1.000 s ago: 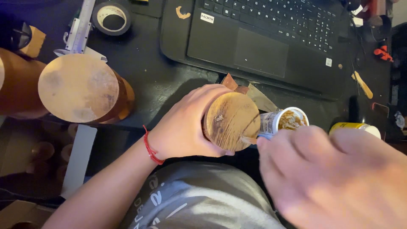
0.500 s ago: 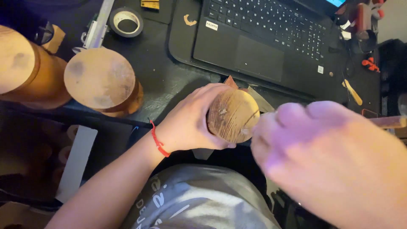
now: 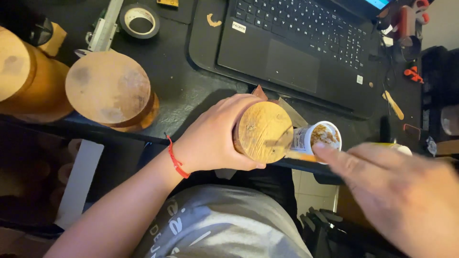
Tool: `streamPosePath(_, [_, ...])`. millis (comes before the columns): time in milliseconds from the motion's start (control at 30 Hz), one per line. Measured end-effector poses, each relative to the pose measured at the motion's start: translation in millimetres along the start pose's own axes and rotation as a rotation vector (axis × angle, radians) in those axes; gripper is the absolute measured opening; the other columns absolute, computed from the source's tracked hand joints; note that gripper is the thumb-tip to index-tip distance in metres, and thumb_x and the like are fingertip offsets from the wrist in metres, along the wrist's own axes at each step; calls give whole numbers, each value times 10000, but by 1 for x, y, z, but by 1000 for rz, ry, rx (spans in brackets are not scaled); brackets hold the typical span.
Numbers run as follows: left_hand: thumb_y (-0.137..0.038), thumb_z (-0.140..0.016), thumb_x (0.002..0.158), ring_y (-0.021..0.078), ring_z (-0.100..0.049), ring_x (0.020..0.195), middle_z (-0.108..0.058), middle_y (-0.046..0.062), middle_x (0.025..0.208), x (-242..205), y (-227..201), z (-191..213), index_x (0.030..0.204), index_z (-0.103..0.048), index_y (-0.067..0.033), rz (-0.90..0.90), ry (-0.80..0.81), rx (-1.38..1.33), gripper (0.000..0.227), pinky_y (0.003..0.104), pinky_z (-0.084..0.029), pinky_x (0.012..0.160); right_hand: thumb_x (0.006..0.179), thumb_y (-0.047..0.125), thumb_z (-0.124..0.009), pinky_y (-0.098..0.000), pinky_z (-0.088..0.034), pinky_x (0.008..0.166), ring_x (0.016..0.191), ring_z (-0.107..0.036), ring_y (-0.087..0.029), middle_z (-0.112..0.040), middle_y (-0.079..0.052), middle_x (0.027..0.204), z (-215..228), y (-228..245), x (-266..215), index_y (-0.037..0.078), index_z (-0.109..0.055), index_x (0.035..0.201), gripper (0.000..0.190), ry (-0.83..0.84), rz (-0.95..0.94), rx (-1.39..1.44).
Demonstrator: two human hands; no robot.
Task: The person stirs a brown substance in a small white cup using a wooden stick. They then apply the substance to the top surface of a cylindrical wooden object, focusing on filling small holes and spreading the material across the wood grain.
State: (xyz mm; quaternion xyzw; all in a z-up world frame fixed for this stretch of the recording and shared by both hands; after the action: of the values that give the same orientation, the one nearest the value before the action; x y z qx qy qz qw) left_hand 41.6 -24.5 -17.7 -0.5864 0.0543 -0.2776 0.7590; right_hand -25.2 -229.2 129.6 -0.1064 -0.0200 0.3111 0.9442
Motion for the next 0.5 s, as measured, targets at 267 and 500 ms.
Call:
streamPosePath(267, [-430, -926, 499, 289, -567, 1246, -579, 105, 1362, 2, 5, -2, 1309, -507, -88, -20, 3, 8, 974, 417, -428, 1039, 863, -66, -551, -226, -558, 869, 948, -742, -142, -724, -36, 1135, -56, 16, -17, 151, -585, 1352, 536, 24, -157, 610])
streamPosePath(500, [-445, -916, 505, 299, -565, 1248, -575, 121, 1358, 3, 5, -2, 1317, -500, -87, -14, 8, 13, 980, 429, -438, 1030, 865, -67, -555, -242, -569, 887, 990, -749, -160, -724, -46, 1190, -54, 15, -10, 137, -574, 1360, 536, 44, -135, 589])
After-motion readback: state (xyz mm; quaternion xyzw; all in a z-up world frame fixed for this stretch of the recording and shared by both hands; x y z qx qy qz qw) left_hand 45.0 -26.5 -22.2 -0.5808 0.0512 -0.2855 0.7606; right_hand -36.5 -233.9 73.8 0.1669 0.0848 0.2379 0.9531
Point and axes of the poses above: each hand's wrist, its own x-axis towards the middle knuckle, its own z-axis out of the back of the hand, y = z × x, the point moved 4 cm from there along x, towards the middle knuckle
